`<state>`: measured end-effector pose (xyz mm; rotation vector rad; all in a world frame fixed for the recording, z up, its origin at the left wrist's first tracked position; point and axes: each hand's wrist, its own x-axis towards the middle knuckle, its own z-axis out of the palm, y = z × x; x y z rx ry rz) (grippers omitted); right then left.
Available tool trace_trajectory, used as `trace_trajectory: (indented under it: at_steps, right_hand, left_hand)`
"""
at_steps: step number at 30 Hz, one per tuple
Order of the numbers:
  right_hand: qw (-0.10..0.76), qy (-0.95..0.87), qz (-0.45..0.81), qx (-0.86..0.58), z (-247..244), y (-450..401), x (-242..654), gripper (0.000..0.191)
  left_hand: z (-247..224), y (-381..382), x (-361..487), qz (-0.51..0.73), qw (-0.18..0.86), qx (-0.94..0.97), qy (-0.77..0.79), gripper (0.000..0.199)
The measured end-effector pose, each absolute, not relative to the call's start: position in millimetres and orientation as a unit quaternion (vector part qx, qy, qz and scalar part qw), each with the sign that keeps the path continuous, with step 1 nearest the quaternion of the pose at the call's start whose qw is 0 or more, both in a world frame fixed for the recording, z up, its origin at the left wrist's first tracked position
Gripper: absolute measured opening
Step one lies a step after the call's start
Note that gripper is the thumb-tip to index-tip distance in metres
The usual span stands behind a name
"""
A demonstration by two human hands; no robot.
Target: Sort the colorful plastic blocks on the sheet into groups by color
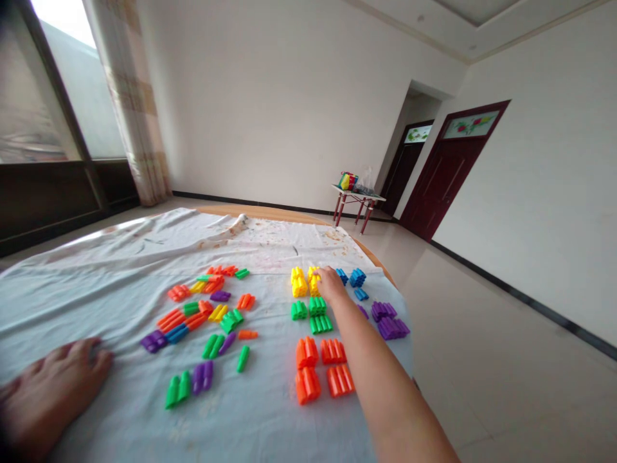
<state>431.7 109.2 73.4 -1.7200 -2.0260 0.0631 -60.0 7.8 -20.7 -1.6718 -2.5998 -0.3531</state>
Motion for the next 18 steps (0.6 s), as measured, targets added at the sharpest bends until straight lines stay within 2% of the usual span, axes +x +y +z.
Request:
trace_trajectory:
  at_steps: [4,6,8,12,16,18]
  right_hand:
    - [0.298,-0.766,0.029,-0.569,87,80,390,0.031]
    - [0.358,-0.789,0.069,-0.495,89,55,359,0.025]
    - [0.365,-0.814,0.128,-0.433,86,28,325,0.022]
    - [0.321,-0.858,0.196,-0.349,66,-15,267,0.021]
    - [0.241,-0.898,0.191,-0.315,40,-31,235,0.038]
    - [0.207,-0.912,0.177,-0.306,31,-33,229,0.040]
  left_hand:
    - [10,-8,-36,-0.087,0.019,-0.535,-0.840,0.059]
    - [15,-9,-32,-0.082,0.015,-0.530,-0.844,0.059]
    - [15,-10,-31,-0.085,0.012,-0.530,-0.844,0.058]
    - [15,-12,-31,-0.098,0.008,-0.531,-0.841,0.058]
    - [17,-14,-28,-0.104,0.008,-0.532,-0.840,0.058]
    - [18,-14,-27,-0.106,0.010,-0.533,-0.839,0.058]
